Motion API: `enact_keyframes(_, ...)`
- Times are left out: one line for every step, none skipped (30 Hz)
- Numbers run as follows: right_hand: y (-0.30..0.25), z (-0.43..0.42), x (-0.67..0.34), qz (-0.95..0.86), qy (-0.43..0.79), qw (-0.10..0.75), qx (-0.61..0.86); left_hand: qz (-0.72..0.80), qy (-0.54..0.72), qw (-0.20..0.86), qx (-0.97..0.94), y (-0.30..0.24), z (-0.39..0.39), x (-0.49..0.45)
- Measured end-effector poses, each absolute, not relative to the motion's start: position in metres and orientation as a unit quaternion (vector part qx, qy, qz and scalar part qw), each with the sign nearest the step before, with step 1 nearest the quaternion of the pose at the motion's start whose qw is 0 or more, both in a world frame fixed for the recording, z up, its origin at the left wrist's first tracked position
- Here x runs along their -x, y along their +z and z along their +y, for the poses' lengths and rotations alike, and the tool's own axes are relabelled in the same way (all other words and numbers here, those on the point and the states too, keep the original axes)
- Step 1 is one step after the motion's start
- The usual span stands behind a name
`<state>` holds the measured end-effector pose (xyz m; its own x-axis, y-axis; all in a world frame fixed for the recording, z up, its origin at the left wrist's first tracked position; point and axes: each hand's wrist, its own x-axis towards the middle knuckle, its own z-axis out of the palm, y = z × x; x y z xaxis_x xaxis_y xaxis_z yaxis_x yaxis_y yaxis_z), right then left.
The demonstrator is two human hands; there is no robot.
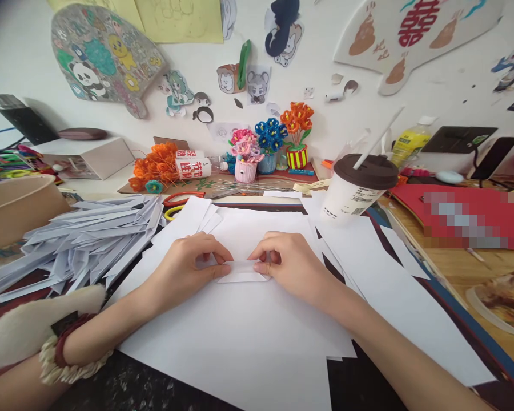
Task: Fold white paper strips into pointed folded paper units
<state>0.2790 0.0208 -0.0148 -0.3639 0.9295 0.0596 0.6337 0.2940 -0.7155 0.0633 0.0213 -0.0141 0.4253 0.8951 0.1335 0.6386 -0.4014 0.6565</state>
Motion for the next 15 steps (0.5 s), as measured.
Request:
enact_keyframes(-0.0153,0.0212,-0.2797,-0.769,0.308,0.244,0.504,0.479,0.244,0.263,-0.801,-0.015,0.0215,-0.0633)
enact_keyframes(-0.0155,0.0216,-0.2803,-0.772,0.308,0.245,0.499,0.478,0.246,0.262,-0.802,-0.0157,0.0217,-0.063)
enact_keyframes(-0.0156,0.0217,-0.281,-0.775,0.309,0.246,0.494,0.477,0.247,0.262,-0.802,-0.0163,0.0218,-0.0628)
enact_keyframes(-0.0154,0.0217,-0.2816,-0.777,0.309,0.246,0.49,0.476,0.248,0.259,-0.803,-0.0166,0.0219,-0.0625)
enact_keyframes(-0.015,0.0216,-0.2823,-0.78,0.308,0.247,0.485,0.473,0.248,0.256,-0.805,-0.0167,0.0218,-0.0622)
enact_keyframes(-0.0145,0.0214,-0.283,-0.784,0.307,0.247,0.479,0.469,0.25,0.252,-0.809,-0.0165,0.0216,-0.0619)
enact_keyframes(-0.014,0.0212,-0.2838,-0.789,0.305,0.247,0.472,0.459,0.253,0.246,-0.815,-0.0161,0.0214,-0.0618)
enact_keyframes(-0.0134,0.0211,-0.2847,-0.797,0.3,0.248,0.463,0.447,0.257,0.24,-0.822,-0.0156,0.0211,-0.0616)
enact_keyframes(-0.0128,0.0209,-0.2855,-0.806,0.293,0.249,0.45,0.434,0.261,0.233,-0.83,-0.015,0.0208,-0.0614)
enact_keyframes(-0.0123,0.0208,-0.2864,-0.817,0.283,0.25,0.435,0.421,0.265,0.226,-0.838,-0.0145,0.0205,-0.0611)
enact_keyframes(-0.012,0.0207,-0.2871,-0.829,0.273,0.25,0.42,0.408,0.269,0.216,-0.845,-0.0139,0.0201,-0.0607)
enact_keyframes(-0.0118,0.0205,-0.2878,-0.84,0.261,0.249,0.405,0.396,0.272,0.204,-0.853,-0.0135,0.0197,-0.0602)
enact_keyframes(-0.0116,0.0202,-0.2883,-0.851,0.248,0.247,0.392,0.384,0.273,0.188,-0.862,-0.0132,0.0192,-0.0598)
enact_keyframes(-0.0116,0.0195,-0.2888,-0.861,0.233,0.247,0.38,0.37,0.273,0.169,-0.872,-0.0129,0.0187,-0.0593)
enact_keyframes(-0.0115,0.0187,-0.2892,-0.87,0.216,0.247,0.368,0.353,0.272,0.147,-0.883,-0.0126,0.018,-0.0589)
